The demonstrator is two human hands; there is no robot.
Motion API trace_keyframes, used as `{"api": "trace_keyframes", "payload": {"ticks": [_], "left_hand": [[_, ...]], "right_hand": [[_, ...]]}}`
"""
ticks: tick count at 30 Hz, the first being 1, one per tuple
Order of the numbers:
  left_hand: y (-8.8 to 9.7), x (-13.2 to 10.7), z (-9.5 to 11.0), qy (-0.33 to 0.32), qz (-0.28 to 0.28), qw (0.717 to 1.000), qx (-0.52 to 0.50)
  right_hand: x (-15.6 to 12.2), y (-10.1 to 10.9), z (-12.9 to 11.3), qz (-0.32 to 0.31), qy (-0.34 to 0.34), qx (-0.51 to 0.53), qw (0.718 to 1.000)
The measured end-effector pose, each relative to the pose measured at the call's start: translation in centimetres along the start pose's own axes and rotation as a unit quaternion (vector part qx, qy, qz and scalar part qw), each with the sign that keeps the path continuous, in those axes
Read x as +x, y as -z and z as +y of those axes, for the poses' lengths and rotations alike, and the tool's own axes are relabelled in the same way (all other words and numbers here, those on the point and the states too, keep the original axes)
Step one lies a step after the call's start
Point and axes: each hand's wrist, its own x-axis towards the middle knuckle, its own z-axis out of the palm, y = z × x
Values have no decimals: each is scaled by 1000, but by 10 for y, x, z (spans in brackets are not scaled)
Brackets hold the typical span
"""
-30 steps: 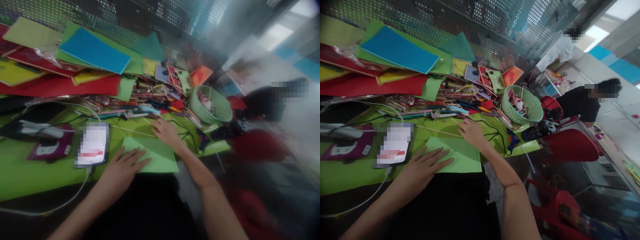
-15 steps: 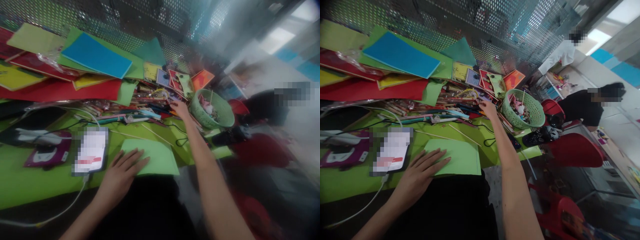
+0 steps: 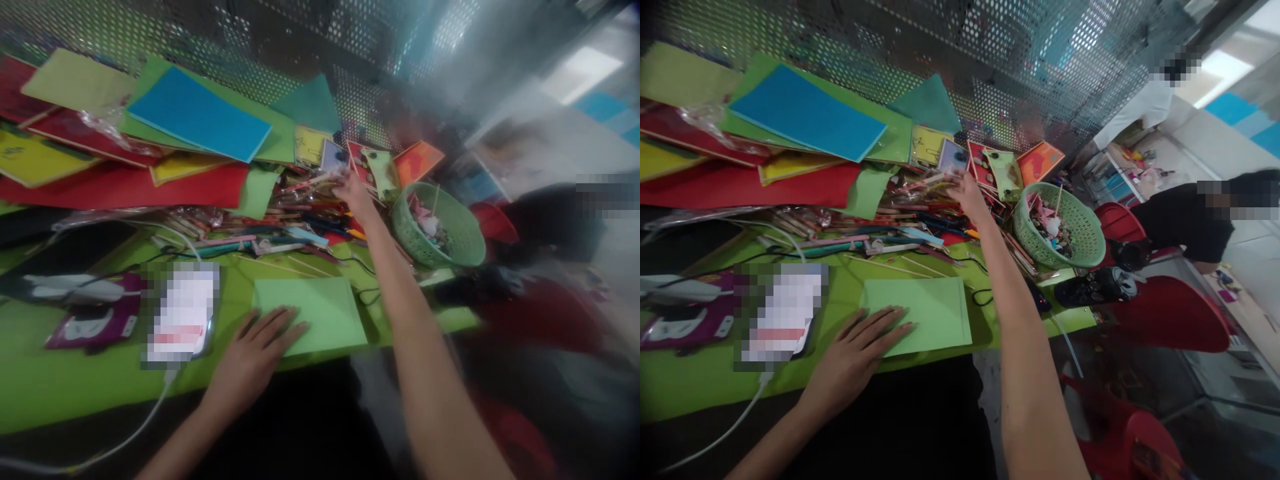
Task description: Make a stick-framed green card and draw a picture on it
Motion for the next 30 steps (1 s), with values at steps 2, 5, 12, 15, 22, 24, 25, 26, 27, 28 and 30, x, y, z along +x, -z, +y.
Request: {"api": "trace_keyframes", "payload": {"ticks": [2,5,12,15,22,24,25,26,27,28,30], "left_hand": [[-1,0,1,2,-2,1000,5],[-1,0,2,7,-12,1000,-3],[3,-1,5,30,-14,999,-24],[3,-2,6,43,-17,998,-31],[3,-3,6,42,-1,998,-38],[2,-4,5,38,13,999,-37],[1,-4,4,37,19,998,-37],[0,-5,4,37,25,998,-37],[0,-5,3,38,31,998,-37],[0,-6,3,38,37,998,-37],[0,-6,3,39,50,997,-37]], "right_hand": [[-7,1,-2,-4,17,-159,987],[-18,-3,-5,-45,64,-342,937],[-9,-21,-8,-106,107,-401,904],[1,-11,-15,-67,138,-364,919],[-2,50,-67,-77,147,-510,844],[-11,69,-82,-91,131,-550,820],[-17,78,-88,-89,119,-558,816],[-23,86,-94,-90,95,-567,813],[-31,94,-98,-89,76,-572,812],[-40,101,-102,-85,55,-576,811],[-62,116,-103,-74,9,-581,810]]}}
